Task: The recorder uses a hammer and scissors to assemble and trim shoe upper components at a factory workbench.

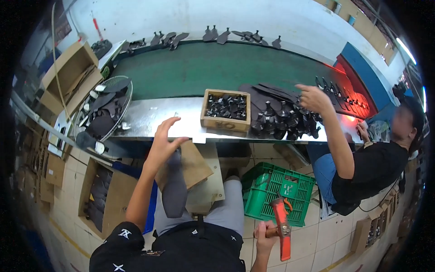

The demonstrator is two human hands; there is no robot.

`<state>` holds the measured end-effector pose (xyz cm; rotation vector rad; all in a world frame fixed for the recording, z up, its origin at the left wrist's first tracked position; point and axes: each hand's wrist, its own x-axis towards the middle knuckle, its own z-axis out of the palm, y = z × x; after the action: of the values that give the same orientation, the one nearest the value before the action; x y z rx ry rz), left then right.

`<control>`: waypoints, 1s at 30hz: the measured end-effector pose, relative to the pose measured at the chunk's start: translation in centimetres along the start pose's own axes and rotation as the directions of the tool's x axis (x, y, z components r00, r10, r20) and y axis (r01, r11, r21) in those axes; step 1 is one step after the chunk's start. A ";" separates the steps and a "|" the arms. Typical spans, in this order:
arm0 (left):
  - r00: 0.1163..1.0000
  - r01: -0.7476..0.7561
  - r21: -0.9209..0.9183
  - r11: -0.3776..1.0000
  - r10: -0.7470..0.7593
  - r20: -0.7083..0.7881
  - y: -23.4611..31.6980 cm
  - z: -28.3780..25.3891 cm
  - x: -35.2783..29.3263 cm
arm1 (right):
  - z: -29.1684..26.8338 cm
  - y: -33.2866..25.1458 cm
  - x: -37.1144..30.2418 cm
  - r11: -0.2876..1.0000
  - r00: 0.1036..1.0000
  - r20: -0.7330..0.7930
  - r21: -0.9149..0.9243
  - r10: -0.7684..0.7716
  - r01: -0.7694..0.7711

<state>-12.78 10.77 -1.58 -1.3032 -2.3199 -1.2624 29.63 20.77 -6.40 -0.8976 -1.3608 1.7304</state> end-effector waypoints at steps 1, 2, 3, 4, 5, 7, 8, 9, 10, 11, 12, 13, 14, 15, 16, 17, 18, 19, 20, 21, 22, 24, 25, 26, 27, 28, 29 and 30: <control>0.999 0.028 -0.055 0.998 -0.026 0.048 1.6 0.7 2.8 | -0.3 0.0 0.1 1.000 1.000 -0.017 0.012 -0.011 0.012; 0.998 -0.053 -0.087 0.995 0.054 0.018 0.8 2.1 5.2 | 0.1 -0.1 0.5 0.998 0.998 -0.057 0.043 -0.037 0.040; 0.998 -0.058 -0.004 0.998 0.059 0.031 -0.3 3.9 7.4 | 0.6 -0.1 1.2 0.995 0.994 -0.092 0.074 -0.062 0.069; 0.993 -0.089 0.057 0.994 0.085 0.082 -0.2 5.8 9.7 | 0.7 -0.1 1.5 0.993 0.992 -0.101 0.085 -0.069 0.078; 0.988 -0.137 0.118 0.984 0.127 0.089 -1.7 8.1 11.4 | 1.2 -0.2 2.1 0.997 0.991 -0.127 0.064 -0.044 0.053; 0.966 -0.190 0.318 0.929 0.119 0.230 -2.9 12.0 14.0 | 1.8 -0.8 2.9 0.999 0.990 -0.142 0.033 0.002 0.002; 0.951 -0.184 0.402 0.897 0.058 0.304 -2.3 13.3 15.0 | 1.6 -0.3 2.9 0.999 0.988 -0.156 0.047 -0.003 0.011; 0.936 -0.163 0.431 0.887 0.000 0.353 -1.8 14.0 15.7 | 1.3 0.5 2.9 1.000 0.989 -0.147 -0.017 -0.018 0.016; 0.916 -0.140 0.464 0.874 -0.063 0.396 -1.0 14.4 16.2 | 1.0 1.2 2.8 0.997 0.990 -0.135 -0.081 -0.030 0.019; 0.926 -0.127 0.511 0.850 -0.083 0.367 -1.4 15.1 16.8 | 0.8 1.8 2.8 0.996 0.989 -0.146 -0.094 -0.010 -0.004; 0.925 -0.138 0.513 0.847 -0.076 0.373 -1.7 15.2 17.0 | 0.5 2.7 2.8 0.996 0.988 -0.153 -0.085 -0.009 -0.004; 0.944 -0.104 0.477 0.873 -0.064 0.323 -1.7 15.2 17.2 | 0.0 3.7 2.9 0.988 0.988 -0.152 -0.153 -0.041 0.018; 0.961 -0.068 0.438 0.897 -0.059 0.270 -1.8 15.0 17.1 | -0.5 4.6 2.9 0.974 0.987 -0.146 -0.223 -0.071 0.037; 0.973 -0.231 0.388 0.892 0.201 0.117 -2.2 14.2 16.5 | -0.8 5.2 3.1 0.970 0.987 -0.126 -0.233 -0.098 0.067; 0.970 -0.240 0.385 0.891 0.208 0.124 -1.5 13.5 16.3 | -0.4 4.3 3.2 0.971 0.986 -0.136 -0.229 -0.098 0.065; 0.989 -0.080 0.154 0.985 0.058 0.138 -0.9 12.5 16.2 | -0.1 3.1 3.4 0.975 0.994 -0.075 -0.217 -0.074 0.056; 0.980 0.106 -0.073 0.992 -0.091 0.179 -0.1 10.9 15.9 | 0.7 1.5 4.0 0.978 0.999 -0.001 -0.204 -0.052 0.051; 0.955 0.232 -0.202 0.952 -0.182 0.236 0.5 9.7 15.2 | 1.6 0.0 4.6 0.978 0.999 0.005 -0.201 -0.050 0.050; 0.953 0.238 -0.200 0.951 -0.188 0.238 1.9 8.5 14.0 | 2.4 -1.4 5.3 0.990 0.998 0.054 -0.139 -0.018 0.025; 0.937 0.302 -0.376 0.876 -0.200 0.285 4.0 7.3 12.6 | 3.0 -2.7 5.9 0.997 0.995 0.099 -0.078 0.013 -0.005; 0.921 0.362 -0.532 0.765 -0.207 0.329 6.0 5.9 11.2 | 3.5 -3.5 6.5 0.997 0.995 0.100 -0.080 0.021 -0.013; 0.905 0.419 -0.665 0.619 -0.223 0.363 9.1 2.9 8.2 | 5.2 -5.1 8.1 0.999 0.983 0.175 -0.009 -0.049 0.051; 0.894 0.447 -0.679 0.583 -0.251 0.372 10.9 1.4 6.7 | 6.4 -6.1 8.8 0.996 0.973 0.212 0.027 -0.085 0.082; 0.874 0.483 -0.676 0.556 -0.264 0.408 12.6 -0.3 5.3 | 7.7 -7.1 9.2 0.992 0.961 0.248 0.065 -0.122 0.109; 0.876 0.479 -0.702 0.527 -0.241 0.417 13.7 -1.8 3.7 | 9.1 -8.3 9.4 0.987 0.943 0.294 0.055 -0.159 0.150; 0.879 0.474 -0.729 0.495 -0.214 0.427 14.6 -2.7 2.3 | 10.2 -9.3 9.5 0.989 0.940 0.306 0.045 -0.149 0.142; 0.874 0.485 -0.749 0.451 -0.216 0.436 15.3 -3.7 0.9 | 11.4 -10.2 9.5 0.984 0.909 0.379 0.108 -0.170 0.139; 0.868 0.497 -0.768 0.405 -0.217 0.447 16.1 -4.6 -0.4 | 12.5 -11.0 9.2 0.977 0.873 0.448 0.169 -0.192 0.129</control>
<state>-1.12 11.08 10.40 -1.2384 -2.2158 -2.8782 15.84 24.85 6.03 -0.2861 -1.5431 1.9511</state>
